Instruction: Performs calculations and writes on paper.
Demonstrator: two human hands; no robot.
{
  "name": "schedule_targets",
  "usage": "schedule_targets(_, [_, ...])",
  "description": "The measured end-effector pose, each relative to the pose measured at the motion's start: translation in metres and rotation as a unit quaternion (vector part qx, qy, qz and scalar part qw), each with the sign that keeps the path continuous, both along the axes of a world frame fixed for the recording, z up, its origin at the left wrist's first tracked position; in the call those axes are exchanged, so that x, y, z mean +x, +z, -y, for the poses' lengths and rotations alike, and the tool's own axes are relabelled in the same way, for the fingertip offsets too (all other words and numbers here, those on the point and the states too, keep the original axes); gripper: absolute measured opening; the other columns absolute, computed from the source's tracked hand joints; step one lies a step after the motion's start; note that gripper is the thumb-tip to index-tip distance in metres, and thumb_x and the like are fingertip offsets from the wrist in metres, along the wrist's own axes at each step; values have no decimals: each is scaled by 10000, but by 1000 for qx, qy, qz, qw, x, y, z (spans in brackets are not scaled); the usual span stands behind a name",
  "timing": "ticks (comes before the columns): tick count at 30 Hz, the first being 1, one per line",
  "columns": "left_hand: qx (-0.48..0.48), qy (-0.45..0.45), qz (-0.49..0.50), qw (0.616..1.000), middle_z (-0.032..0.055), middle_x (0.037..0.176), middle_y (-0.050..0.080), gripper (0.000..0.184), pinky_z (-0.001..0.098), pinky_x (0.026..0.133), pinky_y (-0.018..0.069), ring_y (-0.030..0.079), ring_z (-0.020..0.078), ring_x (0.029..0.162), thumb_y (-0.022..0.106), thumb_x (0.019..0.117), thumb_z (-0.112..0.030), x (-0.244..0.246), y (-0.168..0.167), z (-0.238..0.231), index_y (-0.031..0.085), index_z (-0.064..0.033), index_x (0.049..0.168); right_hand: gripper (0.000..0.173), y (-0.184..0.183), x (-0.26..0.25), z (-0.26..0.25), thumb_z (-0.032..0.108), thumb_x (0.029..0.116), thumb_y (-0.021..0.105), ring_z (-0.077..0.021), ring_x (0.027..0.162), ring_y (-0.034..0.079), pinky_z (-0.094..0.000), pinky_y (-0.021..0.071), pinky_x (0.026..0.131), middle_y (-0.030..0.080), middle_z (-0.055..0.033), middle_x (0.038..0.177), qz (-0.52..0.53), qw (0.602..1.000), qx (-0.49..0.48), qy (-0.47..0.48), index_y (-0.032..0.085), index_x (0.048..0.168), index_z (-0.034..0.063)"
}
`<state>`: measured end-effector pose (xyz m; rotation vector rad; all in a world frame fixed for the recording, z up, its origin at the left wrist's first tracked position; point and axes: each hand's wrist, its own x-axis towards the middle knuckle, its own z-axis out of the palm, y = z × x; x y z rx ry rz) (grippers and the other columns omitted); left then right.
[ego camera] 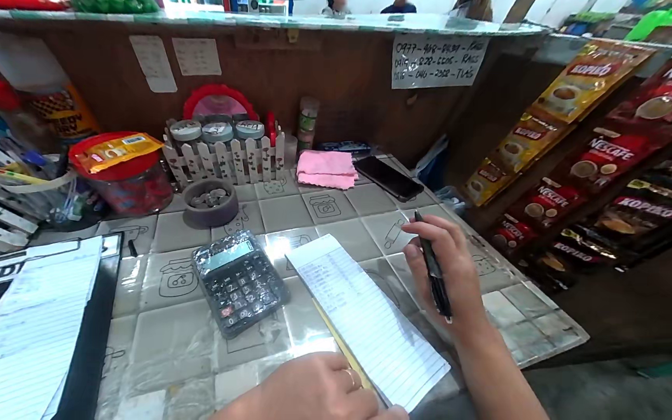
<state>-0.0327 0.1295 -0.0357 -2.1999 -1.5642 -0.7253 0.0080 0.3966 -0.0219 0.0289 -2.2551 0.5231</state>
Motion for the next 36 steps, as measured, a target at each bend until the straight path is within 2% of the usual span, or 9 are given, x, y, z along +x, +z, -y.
schedule_targets(3, [0,10,13,1000,21,635,578,195,310,583,486,566,188,570,550,1017,-137,1,2,1,699,-113,1140,334,1,1,1,262,1066,497,-157,1029,636,-286,559,809,554,-161,1344,13,1000,6,-4,625,1306,67])
schedule_targets(10, [10,12,28,999,30,721,653,191,301,670,553,675,190,728,552,1014,-130,1,1,0,699,-108,1135,331,1,1,1,266,1069,490,-143,1031,635,-282,561,804,554,-142,1350,20,1000,9,7,626,1303,75])
schedule_targets(13, [3,10,32,999,42,789,697,185,321,773,582,712,204,839,554,1025,-143,1,1,0,695,-106,1139,330,0,1,0,257,1064,498,-160,1090,634,-305,566,852,556,-148,1363,20,1000,11,13,627,1302,69])
schedule_targets(17, [-5,11,30,999,48,845,728,196,339,879,591,735,212,937,528,1044,-133,2,1,0,692,-104,1149,336,1,2,0,275,1067,497,-156,1095,634,-304,565,848,557,-140,1368,29,999,8,11,627,1308,79])
schedule_targets(19, [-4,11,33,999,50,841,728,208,341,889,592,738,213,938,524,1043,-120,2,0,0,688,-105,1170,333,1,2,0,279,1068,495,-146,1062,641,-292,567,820,563,-134,1359,29,999,13,12,630,1299,81])
schedule_targets(23, [3,7,57,998,60,824,723,290,350,917,586,740,214,902,506,1053,-113,2,2,-1,649,-122,1305,368,1,1,0,332,1070,494,-140,1007,645,-287,566,774,567,-133,1343,37,999,23,22,629,1307,85])
schedule_targets(26, [8,2,64,998,69,852,728,331,359,950,578,740,216,910,501,1058,-111,3,3,-1,611,-127,1369,353,0,1,0,311,1048,530,-116,925,639,-271,559,725,560,-132,1340,51,998,21,25,634,1302,88])
schedule_targets(31, [11,-6,76,997,69,881,730,342,387,1049,537,737,210,945,524,1049,-103,4,3,-2,611,-129,1379,354,0,1,0,300,1042,543,-114,945,631,-265,557,749,562,-125,1325,53,998,24,30,631,1312,88])
schedule_targets(36, [2,-10,81,997,69,896,726,347,397,1072,522,731,209,961,529,1050,-105,4,3,-2,607,-135,1387,352,-1,1,-1,306,1040,549,-126,975,636,-280,563,761,568,-122,1323,54,998,29,29,637,1305,92])
